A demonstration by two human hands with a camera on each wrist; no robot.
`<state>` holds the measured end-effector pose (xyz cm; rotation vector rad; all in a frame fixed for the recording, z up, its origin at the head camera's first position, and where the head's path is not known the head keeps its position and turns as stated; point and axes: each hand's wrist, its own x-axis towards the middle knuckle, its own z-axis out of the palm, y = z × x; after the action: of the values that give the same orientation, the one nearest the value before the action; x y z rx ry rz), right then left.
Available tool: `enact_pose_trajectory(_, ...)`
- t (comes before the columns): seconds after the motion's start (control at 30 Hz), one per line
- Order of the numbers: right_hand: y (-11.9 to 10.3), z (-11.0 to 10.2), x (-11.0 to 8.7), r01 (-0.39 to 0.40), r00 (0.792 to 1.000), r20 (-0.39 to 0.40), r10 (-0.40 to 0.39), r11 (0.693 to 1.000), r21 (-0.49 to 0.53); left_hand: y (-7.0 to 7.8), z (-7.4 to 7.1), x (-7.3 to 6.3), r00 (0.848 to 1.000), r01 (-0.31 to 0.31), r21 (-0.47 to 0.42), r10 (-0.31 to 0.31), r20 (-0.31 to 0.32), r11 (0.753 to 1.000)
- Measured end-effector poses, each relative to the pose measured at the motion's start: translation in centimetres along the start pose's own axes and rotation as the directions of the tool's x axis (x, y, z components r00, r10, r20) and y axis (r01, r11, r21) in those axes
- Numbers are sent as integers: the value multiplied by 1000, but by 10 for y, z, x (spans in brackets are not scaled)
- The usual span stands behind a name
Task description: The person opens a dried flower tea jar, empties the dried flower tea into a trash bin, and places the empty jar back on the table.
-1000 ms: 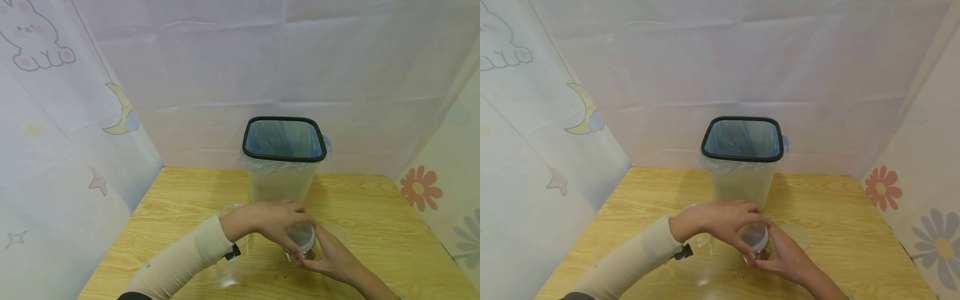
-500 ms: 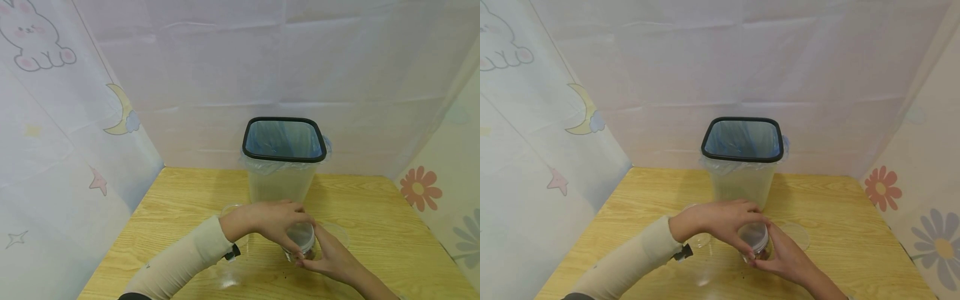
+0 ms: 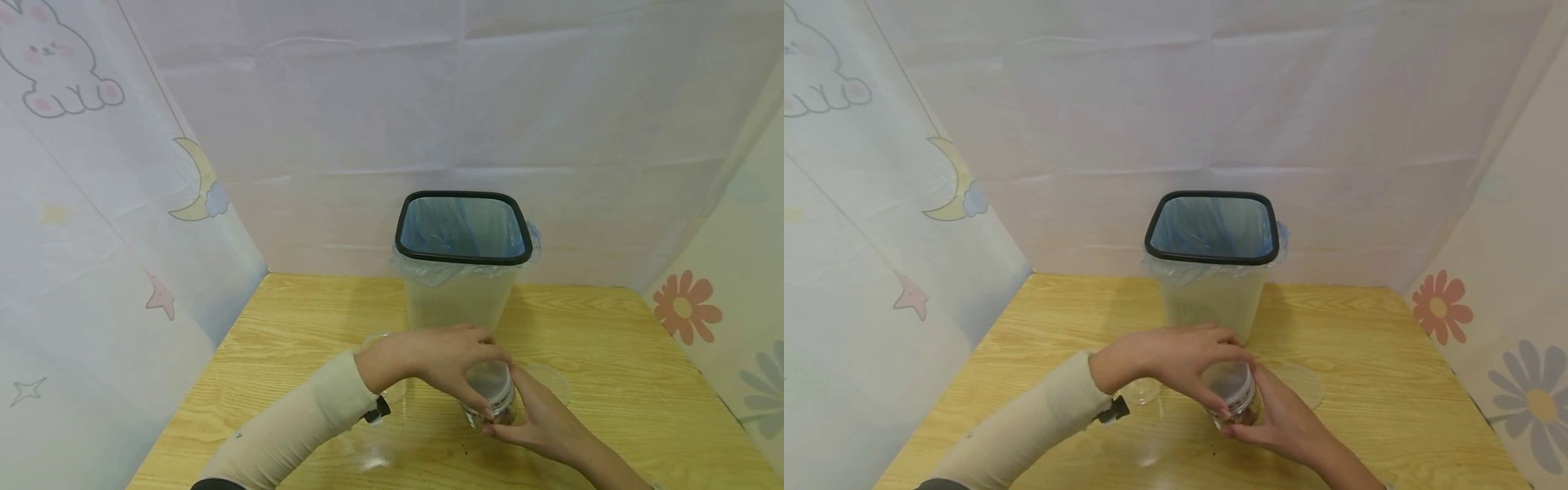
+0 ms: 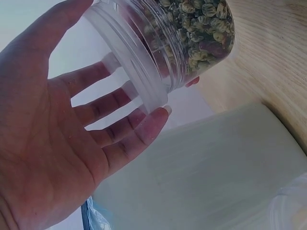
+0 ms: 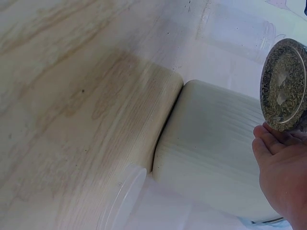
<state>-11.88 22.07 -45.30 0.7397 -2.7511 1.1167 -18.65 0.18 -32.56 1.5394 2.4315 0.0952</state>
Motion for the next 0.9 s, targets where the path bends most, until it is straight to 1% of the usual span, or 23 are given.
enact_pose_trajectory(0.13,0,0,0,8,1000,-3,-8,1000,-1,0,-1,-3,1000,9,11,-9,1,1000)
enact_pose_trajectory(0.33,-2,-2,0,-22,1000,18,22,1000,10,-3,-2,-8,1000,12,29,-12,-14,1000)
enact_pose_trajectory(0.47,-5,-2,0,-40,999,23,40,999,12,-6,-5,-11,1000,19,18,-19,-19,1000)
enact_pose_trajectory(0.67,-7,-4,2,-29,1000,6,29,999,21,-10,-10,-19,999,32,11,-32,-15,999)
enact_pose_trajectory(0.9,-7,-5,4,-16,1000,-11,16,1000,4,-15,-9,-27,998,31,31,-30,-47,999)
